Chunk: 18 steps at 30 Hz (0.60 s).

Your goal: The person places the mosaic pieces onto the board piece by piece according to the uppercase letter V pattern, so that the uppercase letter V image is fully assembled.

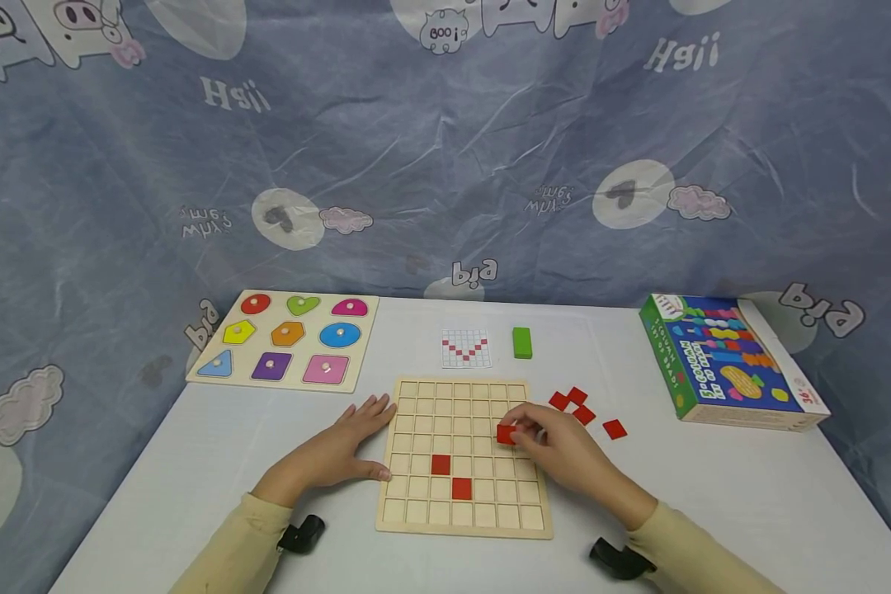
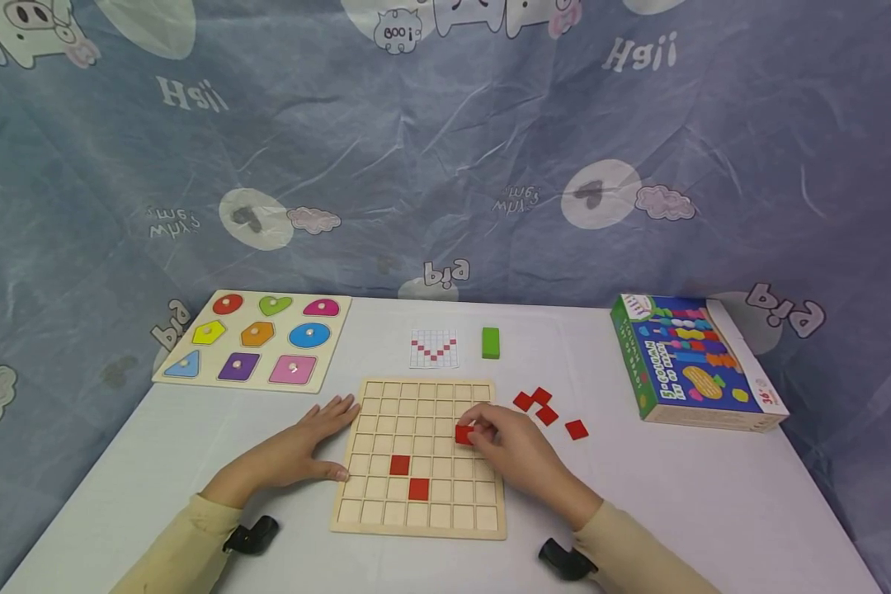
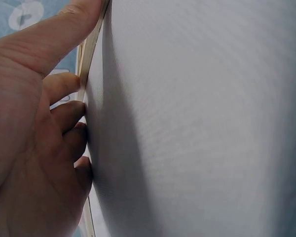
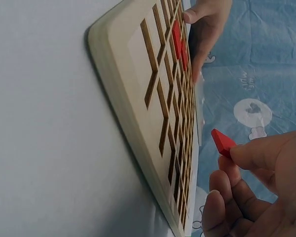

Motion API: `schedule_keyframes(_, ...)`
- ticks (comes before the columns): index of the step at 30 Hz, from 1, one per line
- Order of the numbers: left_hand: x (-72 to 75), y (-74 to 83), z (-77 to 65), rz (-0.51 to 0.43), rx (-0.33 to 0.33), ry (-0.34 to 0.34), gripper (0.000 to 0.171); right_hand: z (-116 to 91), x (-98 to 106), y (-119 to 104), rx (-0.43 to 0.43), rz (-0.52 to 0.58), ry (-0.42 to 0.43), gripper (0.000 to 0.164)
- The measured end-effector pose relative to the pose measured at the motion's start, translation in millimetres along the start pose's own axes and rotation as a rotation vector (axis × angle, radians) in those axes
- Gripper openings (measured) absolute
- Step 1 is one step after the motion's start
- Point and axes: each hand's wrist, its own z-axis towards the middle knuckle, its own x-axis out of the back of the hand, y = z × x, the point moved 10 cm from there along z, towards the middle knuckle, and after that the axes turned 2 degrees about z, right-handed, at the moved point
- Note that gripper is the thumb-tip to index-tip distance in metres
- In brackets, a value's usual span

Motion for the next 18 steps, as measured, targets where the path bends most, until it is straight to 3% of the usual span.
schedule_keyframes(18,-1.1,-1.8,1.1,0.003,0.003,-0.001,0.106,14,-32,-21,0.061,0.026,-0.057,0.018)
